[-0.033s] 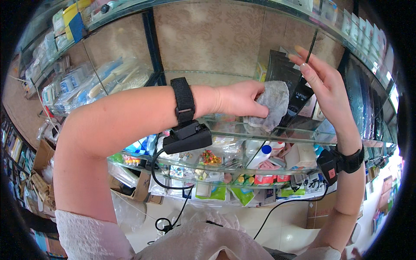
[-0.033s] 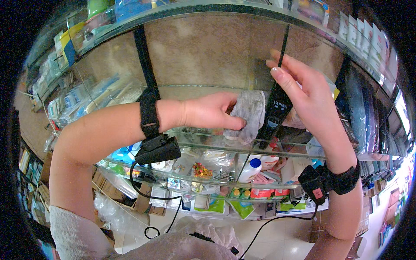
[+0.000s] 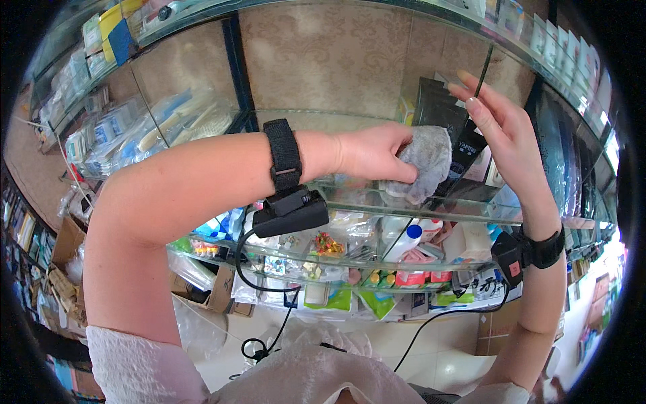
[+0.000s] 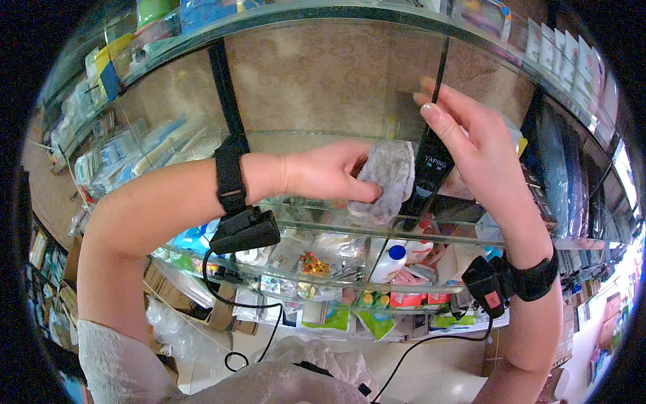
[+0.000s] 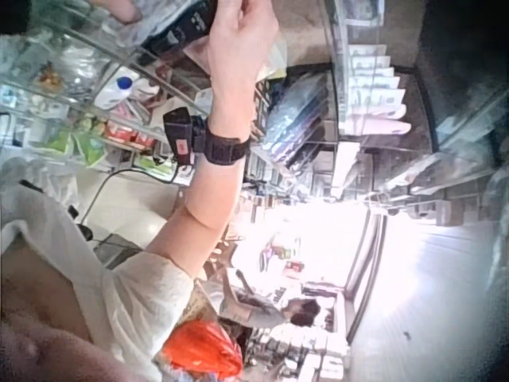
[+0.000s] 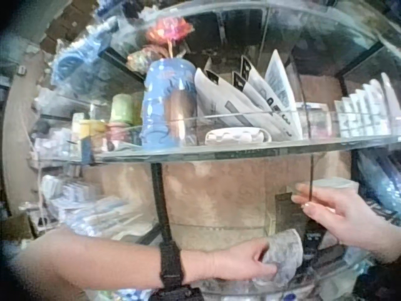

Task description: The person wipes glass shelves using a cloth, then picks up and organizes various packaged items including boxes, containers, and smaller pouches.

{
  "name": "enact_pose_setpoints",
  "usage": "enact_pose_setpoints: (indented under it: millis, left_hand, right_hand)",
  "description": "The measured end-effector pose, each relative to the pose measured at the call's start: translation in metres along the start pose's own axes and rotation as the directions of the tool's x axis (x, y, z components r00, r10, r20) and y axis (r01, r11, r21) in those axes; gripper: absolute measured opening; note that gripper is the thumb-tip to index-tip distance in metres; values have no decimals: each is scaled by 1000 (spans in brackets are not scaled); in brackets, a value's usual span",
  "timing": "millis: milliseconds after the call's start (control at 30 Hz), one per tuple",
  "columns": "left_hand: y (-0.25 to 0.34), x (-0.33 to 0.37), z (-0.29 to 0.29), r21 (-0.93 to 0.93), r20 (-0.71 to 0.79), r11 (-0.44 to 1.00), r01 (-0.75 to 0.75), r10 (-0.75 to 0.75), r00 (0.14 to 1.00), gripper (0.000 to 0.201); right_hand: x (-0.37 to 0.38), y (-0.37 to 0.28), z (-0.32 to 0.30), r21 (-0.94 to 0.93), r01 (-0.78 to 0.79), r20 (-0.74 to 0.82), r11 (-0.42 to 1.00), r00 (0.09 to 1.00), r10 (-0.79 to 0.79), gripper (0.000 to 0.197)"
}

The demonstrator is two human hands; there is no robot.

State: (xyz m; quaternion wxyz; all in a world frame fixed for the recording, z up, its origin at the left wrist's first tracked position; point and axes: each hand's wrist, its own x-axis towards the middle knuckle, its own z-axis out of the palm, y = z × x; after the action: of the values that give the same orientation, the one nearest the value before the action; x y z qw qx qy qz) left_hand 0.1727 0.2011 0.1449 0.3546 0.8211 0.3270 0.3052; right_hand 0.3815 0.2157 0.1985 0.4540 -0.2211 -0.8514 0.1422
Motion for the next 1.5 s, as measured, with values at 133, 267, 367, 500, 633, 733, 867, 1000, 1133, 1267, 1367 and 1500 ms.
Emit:
enact_pose_setpoints:
  millis: [133, 267, 367, 500, 633, 733, 867, 1000, 1133, 1267, 1367, 1500]
  left_hand:
    - [40, -8, -5, 153, 80, 987, -51, 39, 996, 36]
    - [76, -27, 7, 221, 70, 949, -227, 216, 974, 47]
    - [70, -77, 43, -175, -101, 976, -131, 114, 988, 53]
    - [7, -120, 98, -316, -175, 927, 201, -265, 948, 38]
    - [-58, -141, 120, -409, -154, 828, 383, -477, 865, 26]
    - [-69, -154, 122, -524, -151, 795, 304, -438, 886, 18]
    - [-32, -167, 85, -193, -357, 975, 107, -172, 918, 22]
    - [-12, -197, 47, 204, -528, 978, 43, 73, 846, 15]
    - [-3, -223, 22, 367, -571, 930, -24, 246, 783, 14]
    - [2, -237, 2, 624, -577, 778, 75, 395, 715, 11]
    - [0, -228, -7, 779, -509, 602, 174, 446, 737, 26]
    - [-8, -214, -11, 847, -491, 434, 308, 413, 767, 44]
  right_hand:
    - [-2, 6, -1, -9, -5, -31, 1000, 1000, 5, 38]
    - [-22, -19, 13, -320, 49, -348, 946, 923, -166, 44]
    - [-79, -51, 40, -150, 209, -379, 966, 890, -251, 48]
    - [-163, -65, 87, 96, -79, 82, 992, 994, 71, 73]
    - [-189, -45, 155, 51, -205, 88, 977, 976, 200, 76]
    - [-194, -35, 182, 405, -415, 60, 815, 901, 429, 70]
    - [-190, -12, 208, 951, -307, 211, 41, 738, 641, 46]
    - [-154, -17, 210, 968, 5, 189, -250, 636, 748, 45]
    - [-145, -4, 210, 994, -38, 102, -107, 710, 697, 36]
    - [-148, -47, 182, 884, -411, 456, -222, 659, 598, 34]
    - [-126, -119, 151, 800, -599, 398, 37, 576, 714, 42]
    - [-51, -126, 131, 974, -220, 157, 59, 836, 526, 50]
